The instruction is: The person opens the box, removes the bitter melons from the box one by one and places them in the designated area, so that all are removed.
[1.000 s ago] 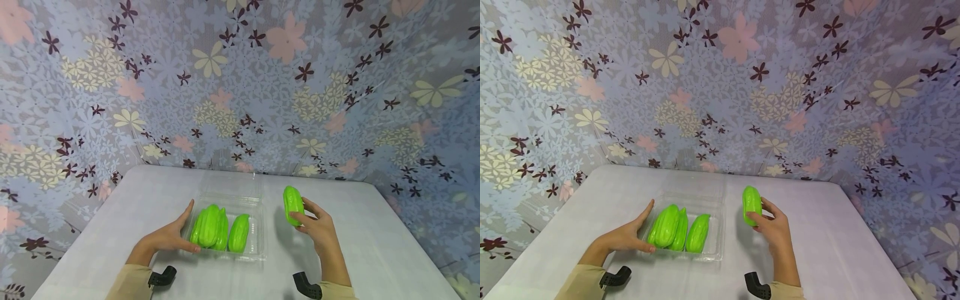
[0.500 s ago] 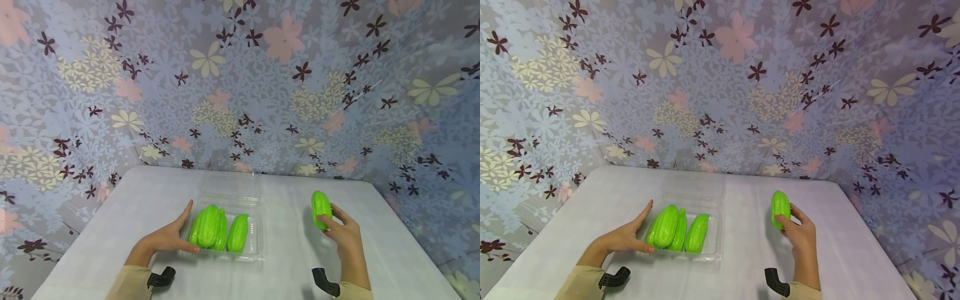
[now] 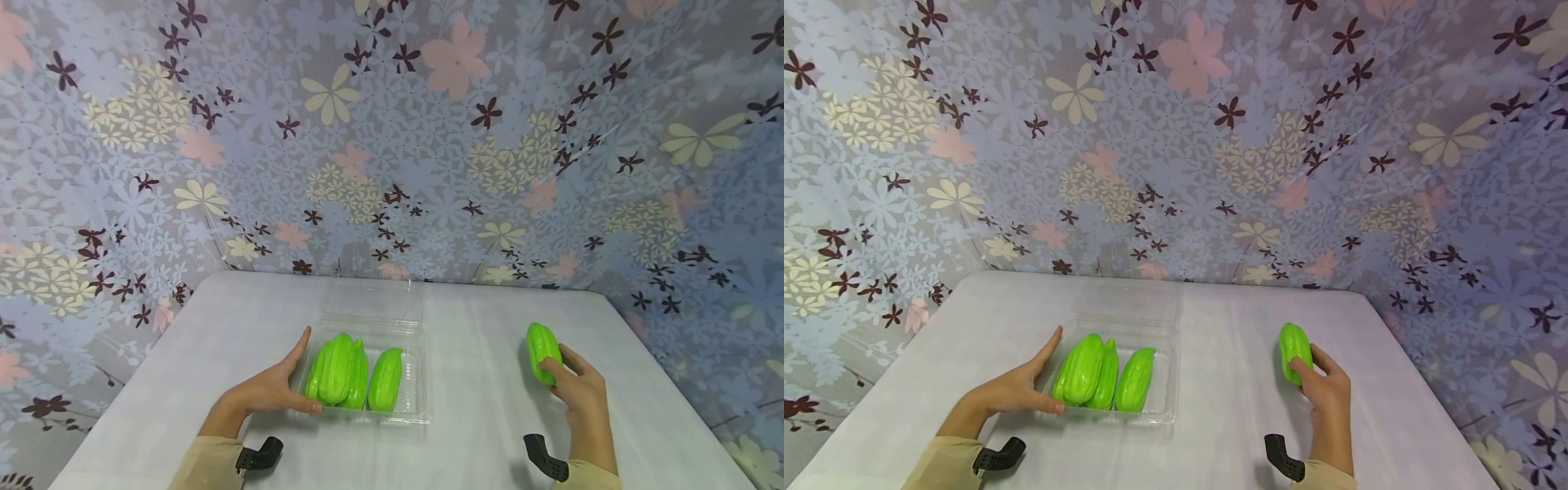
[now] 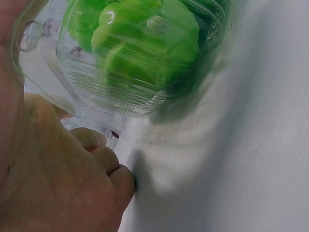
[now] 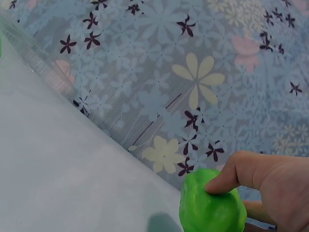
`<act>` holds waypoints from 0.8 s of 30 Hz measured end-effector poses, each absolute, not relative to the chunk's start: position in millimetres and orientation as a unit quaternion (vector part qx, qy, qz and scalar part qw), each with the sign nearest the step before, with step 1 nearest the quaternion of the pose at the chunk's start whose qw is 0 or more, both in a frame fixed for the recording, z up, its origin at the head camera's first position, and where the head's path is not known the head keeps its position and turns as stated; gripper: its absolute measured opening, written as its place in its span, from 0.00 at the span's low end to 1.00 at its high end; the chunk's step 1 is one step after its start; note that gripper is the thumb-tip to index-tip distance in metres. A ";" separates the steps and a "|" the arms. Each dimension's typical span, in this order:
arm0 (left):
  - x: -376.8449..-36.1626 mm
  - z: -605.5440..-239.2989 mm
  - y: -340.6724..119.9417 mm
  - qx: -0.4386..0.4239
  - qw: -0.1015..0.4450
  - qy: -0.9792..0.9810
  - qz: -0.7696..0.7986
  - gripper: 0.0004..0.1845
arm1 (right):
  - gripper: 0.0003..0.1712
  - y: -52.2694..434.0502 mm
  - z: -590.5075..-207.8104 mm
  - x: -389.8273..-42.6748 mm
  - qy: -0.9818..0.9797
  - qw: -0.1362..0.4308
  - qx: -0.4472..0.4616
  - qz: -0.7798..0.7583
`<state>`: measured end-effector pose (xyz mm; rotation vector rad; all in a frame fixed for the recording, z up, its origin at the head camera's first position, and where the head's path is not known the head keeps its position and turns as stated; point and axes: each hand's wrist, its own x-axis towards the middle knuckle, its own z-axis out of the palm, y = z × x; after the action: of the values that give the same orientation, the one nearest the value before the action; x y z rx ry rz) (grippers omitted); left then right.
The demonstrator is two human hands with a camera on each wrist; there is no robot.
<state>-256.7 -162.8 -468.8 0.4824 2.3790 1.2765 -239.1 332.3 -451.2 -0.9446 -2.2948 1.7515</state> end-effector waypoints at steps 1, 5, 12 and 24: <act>-256.2 -468.3 -163.2 0.172 0.198 0.850 0.457 0.70 | 0.43 332.8 -452.6 -240.0 -0.754 0.049 -0.316 0.574; -254.0 -466.1 -164.4 0.167 0.199 0.851 0.457 0.70 | 0.43 332.8 -457.5 -241.8 -0.752 0.048 -0.326 0.571; -254.2 -468.0 -165.1 0.166 0.199 0.851 0.457 0.71 | 0.43 331.0 -464.1 -243.8 -0.765 0.061 -0.325 0.553; -256.4 -467.5 -164.4 0.166 0.198 0.856 0.448 0.71 | 0.44 330.1 -462.0 -243.6 -0.804 0.052 -0.334 0.489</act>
<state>-256.4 -164.4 -467.5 0.4633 2.3946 1.2541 -243.6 330.1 -462.0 -1.0150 -2.4467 1.4884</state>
